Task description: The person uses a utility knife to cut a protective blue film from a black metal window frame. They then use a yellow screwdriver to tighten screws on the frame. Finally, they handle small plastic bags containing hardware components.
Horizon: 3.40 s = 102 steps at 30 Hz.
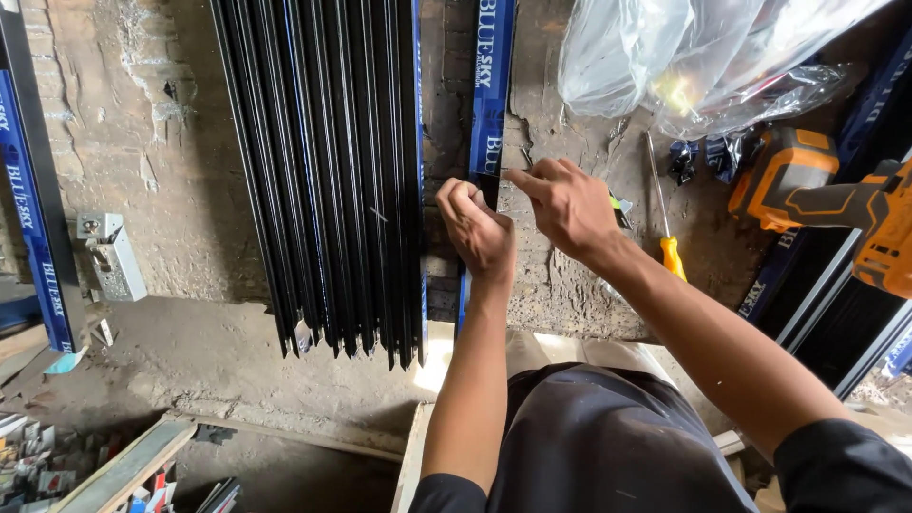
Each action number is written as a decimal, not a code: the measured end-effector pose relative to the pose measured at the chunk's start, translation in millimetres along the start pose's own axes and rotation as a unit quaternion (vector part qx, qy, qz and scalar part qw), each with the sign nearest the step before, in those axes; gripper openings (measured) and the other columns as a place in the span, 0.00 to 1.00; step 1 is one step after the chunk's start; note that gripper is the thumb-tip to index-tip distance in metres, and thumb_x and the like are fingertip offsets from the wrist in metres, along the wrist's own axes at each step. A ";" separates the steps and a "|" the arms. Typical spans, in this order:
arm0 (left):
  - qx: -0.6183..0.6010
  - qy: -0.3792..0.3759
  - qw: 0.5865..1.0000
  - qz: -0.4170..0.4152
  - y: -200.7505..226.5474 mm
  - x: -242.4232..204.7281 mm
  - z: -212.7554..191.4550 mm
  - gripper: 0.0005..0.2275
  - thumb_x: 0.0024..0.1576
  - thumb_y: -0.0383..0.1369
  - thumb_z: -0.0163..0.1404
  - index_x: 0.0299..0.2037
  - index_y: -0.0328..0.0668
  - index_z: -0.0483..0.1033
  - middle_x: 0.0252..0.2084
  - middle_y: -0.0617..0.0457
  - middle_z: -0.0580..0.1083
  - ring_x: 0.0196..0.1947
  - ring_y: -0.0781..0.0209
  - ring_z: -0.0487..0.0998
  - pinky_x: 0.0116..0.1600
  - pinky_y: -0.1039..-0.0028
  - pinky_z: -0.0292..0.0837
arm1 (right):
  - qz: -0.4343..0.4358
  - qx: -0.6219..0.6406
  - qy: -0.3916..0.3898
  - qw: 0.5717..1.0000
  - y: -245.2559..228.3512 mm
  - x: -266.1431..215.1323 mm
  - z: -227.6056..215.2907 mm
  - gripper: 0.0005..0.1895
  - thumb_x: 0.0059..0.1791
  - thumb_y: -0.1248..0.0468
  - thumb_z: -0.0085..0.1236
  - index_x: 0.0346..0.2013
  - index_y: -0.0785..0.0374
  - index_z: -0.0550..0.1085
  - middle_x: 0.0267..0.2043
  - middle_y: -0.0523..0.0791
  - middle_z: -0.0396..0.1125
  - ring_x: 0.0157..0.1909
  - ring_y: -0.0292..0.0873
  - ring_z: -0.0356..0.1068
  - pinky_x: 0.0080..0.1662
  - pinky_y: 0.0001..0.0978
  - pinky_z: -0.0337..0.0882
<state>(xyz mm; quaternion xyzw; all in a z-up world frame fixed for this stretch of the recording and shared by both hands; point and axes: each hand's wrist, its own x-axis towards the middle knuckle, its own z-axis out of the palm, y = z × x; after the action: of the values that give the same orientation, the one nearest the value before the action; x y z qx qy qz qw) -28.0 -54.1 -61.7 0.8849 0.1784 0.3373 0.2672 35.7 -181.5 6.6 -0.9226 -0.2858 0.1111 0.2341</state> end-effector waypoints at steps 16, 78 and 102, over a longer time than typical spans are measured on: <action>-0.040 0.041 0.998 -0.030 11.3 12.5 -12.3 0.07 0.67 0.26 0.32 0.38 0.36 0.64 0.38 0.50 0.63 0.35 0.47 0.72 0.44 0.64 0.73 | -0.003 0.032 0.007 0.999 -10.4 0.3 -3.7 0.26 0.53 0.70 0.39 0.60 0.49 0.78 0.36 0.47 0.72 0.33 0.45 0.71 0.29 0.33 0.72; 0.063 -0.361 0.854 -0.370 50.9 -67.3 -248.0 0.09 0.59 0.39 0.54 0.39 0.44 0.84 0.29 0.48 0.81 0.32 0.49 0.85 0.36 0.65 0.81 | 0.011 0.252 -0.143 0.957 -61.4 -238.8 69.8 0.25 0.46 0.64 0.63 0.58 0.56 0.75 0.39 0.56 0.70 0.42 0.64 0.74 0.44 0.52 0.76; 0.000 -0.264 0.891 -0.370 24.5 -121.2 -270.2 0.06 0.56 0.33 0.55 0.32 0.42 0.83 0.26 0.45 0.80 0.30 0.46 0.84 0.36 0.60 0.81 | -0.001 0.072 0.010 0.997 -37.6 -152.9 38.9 0.05 0.52 0.57 0.62 0.42 0.45 0.82 0.34 0.44 0.73 0.35 0.43 0.75 0.40 0.32 0.76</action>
<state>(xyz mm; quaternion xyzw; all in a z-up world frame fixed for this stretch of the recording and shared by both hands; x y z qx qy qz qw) -297.6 -38.4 62.2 0.8115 0.4155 -0.0324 0.4096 -119.4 -228.4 2.4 -0.9040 -0.2757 0.1219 0.3030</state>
